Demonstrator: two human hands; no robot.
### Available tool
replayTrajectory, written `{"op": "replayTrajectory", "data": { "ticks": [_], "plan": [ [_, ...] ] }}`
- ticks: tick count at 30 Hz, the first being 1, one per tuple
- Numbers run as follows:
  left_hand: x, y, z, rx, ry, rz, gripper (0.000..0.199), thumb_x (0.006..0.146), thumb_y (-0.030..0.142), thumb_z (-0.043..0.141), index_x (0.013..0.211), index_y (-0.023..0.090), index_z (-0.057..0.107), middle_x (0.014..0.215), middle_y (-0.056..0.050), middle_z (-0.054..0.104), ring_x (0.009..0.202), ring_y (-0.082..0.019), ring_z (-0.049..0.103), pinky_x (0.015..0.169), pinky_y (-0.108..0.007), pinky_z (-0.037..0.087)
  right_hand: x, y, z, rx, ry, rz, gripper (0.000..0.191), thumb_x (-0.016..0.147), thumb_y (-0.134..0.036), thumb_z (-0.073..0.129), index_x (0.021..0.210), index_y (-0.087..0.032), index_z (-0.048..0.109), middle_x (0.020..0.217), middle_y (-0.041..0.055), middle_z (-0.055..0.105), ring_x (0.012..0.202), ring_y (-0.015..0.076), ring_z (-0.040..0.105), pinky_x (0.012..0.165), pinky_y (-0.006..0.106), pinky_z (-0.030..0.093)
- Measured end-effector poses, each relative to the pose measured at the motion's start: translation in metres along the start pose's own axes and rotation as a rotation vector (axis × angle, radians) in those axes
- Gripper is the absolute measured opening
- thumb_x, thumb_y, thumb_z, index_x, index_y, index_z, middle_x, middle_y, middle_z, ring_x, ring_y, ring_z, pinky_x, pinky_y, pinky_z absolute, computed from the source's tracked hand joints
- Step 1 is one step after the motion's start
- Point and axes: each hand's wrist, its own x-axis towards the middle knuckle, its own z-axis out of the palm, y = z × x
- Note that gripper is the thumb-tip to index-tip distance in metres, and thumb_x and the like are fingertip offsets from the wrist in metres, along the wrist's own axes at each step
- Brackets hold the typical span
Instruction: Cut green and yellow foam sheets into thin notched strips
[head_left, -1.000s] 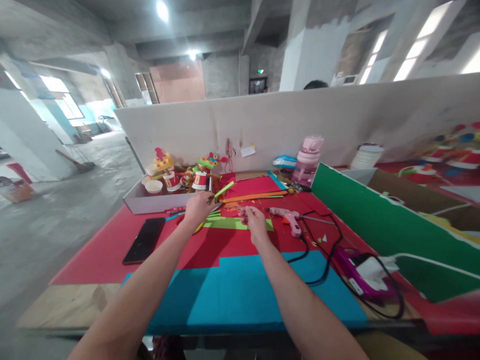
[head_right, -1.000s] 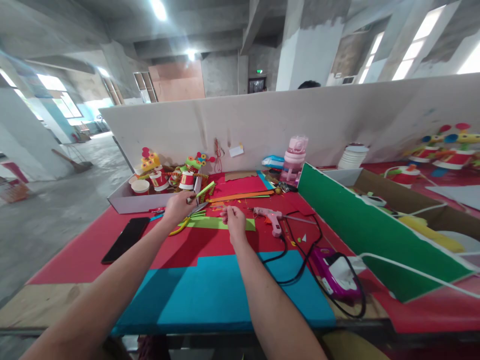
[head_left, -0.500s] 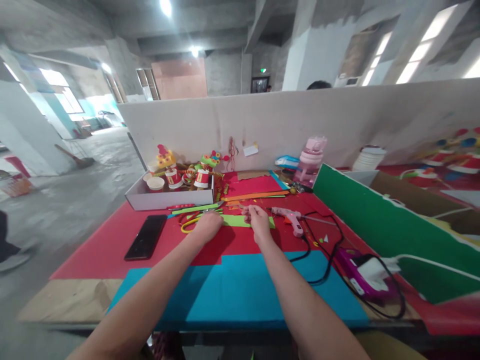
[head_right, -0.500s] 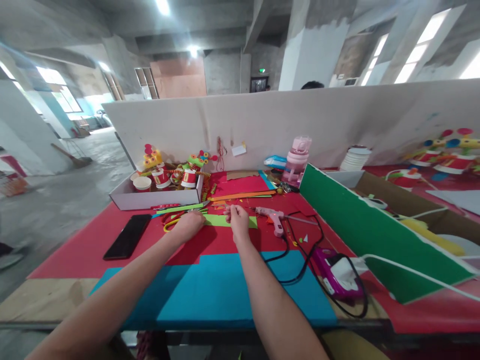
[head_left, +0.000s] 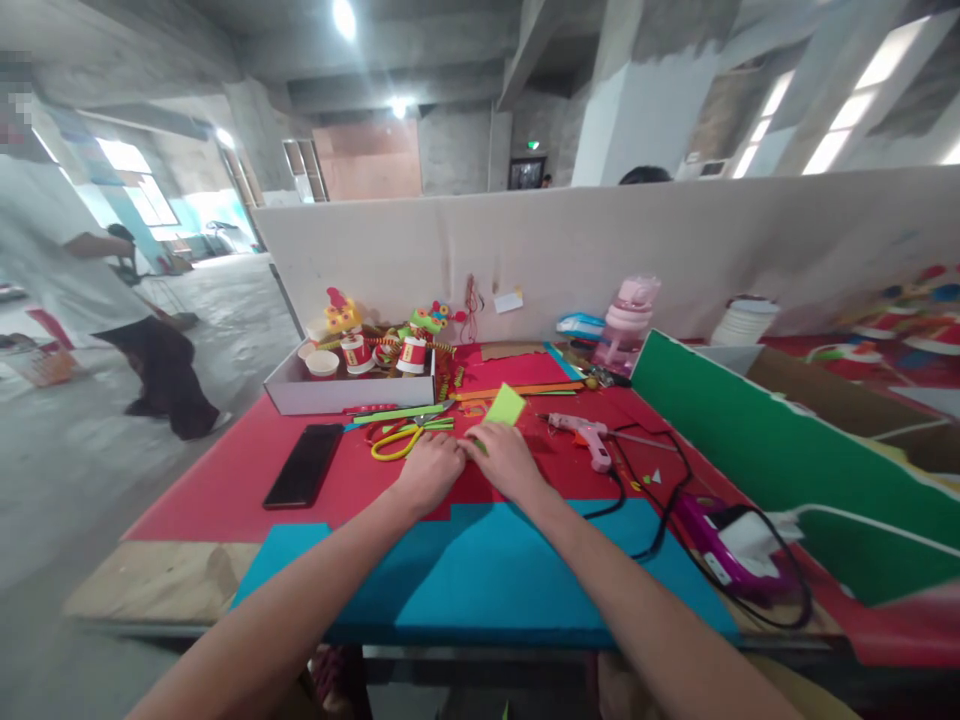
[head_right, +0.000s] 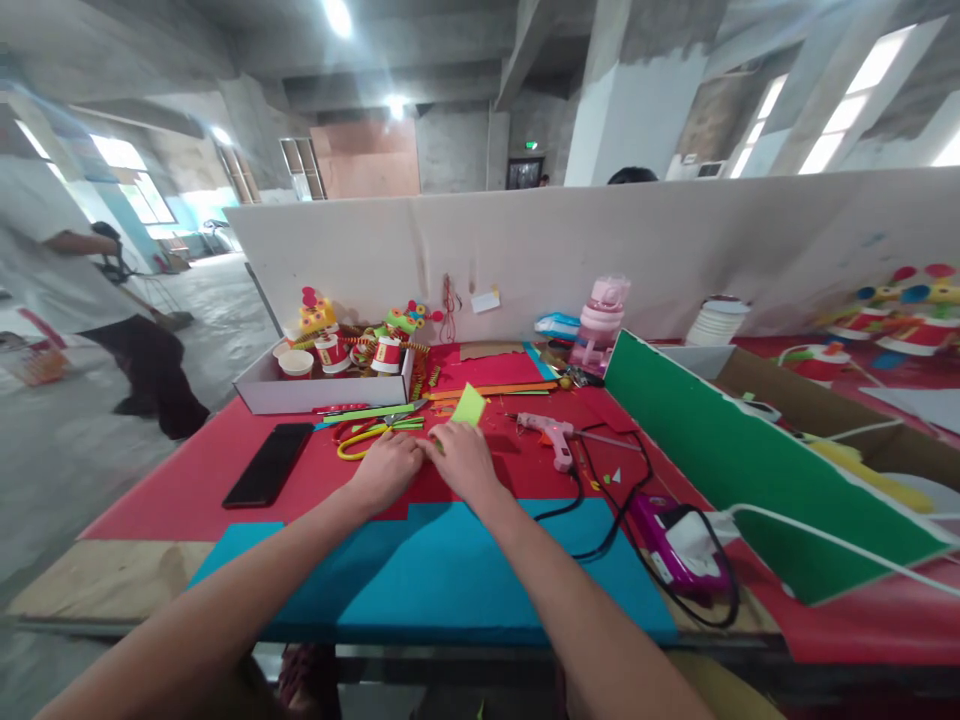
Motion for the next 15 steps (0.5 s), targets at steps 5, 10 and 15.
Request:
{"op": "replayTrajectory", "data": {
  "ticks": [5,10,15],
  "plan": [
    [-0.032,0.009,0.008,0.045,-0.005,0.034,0.023,0.090,0.012,0.042,0.095,0.008,0.064,0.086,-0.015,0.065,0.086,-0.027,0.059,0.076,-0.041,0.042,-0.014,-0.013,-0.014,-0.309,-0.093,-0.223,0.029,0.088,-0.046,0.055,0.098,-0.022,0.067,0.120,0.0092,0.061,0.111,0.0279,0.047,0.095,0.044,0.033],
    [-0.042,0.011,0.006,0.010,0.014,-0.007,0.021,0.089,0.013,0.043,0.092,0.009,0.063,0.086,-0.015,0.064,0.085,-0.027,0.059,0.074,-0.040,0.042,-0.031,-0.020,-0.006,-0.367,-0.064,-0.277,0.025,0.094,-0.035,0.047,0.094,-0.022,0.068,0.125,0.0057,0.061,0.130,0.0289,0.035,0.110,0.054,0.012],
    [-0.046,0.010,0.009,-0.088,-0.008,0.015,0.017,0.087,0.014,0.046,0.097,0.012,0.059,0.089,-0.013,0.065,0.086,-0.026,0.059,0.073,-0.036,0.043,-0.056,-0.010,-0.011,-0.422,-0.149,-0.168,0.028,0.087,-0.039,0.059,0.107,-0.020,0.065,0.111,0.0097,0.067,0.119,0.0305,0.049,0.106,0.058,0.019]
  ]
}}
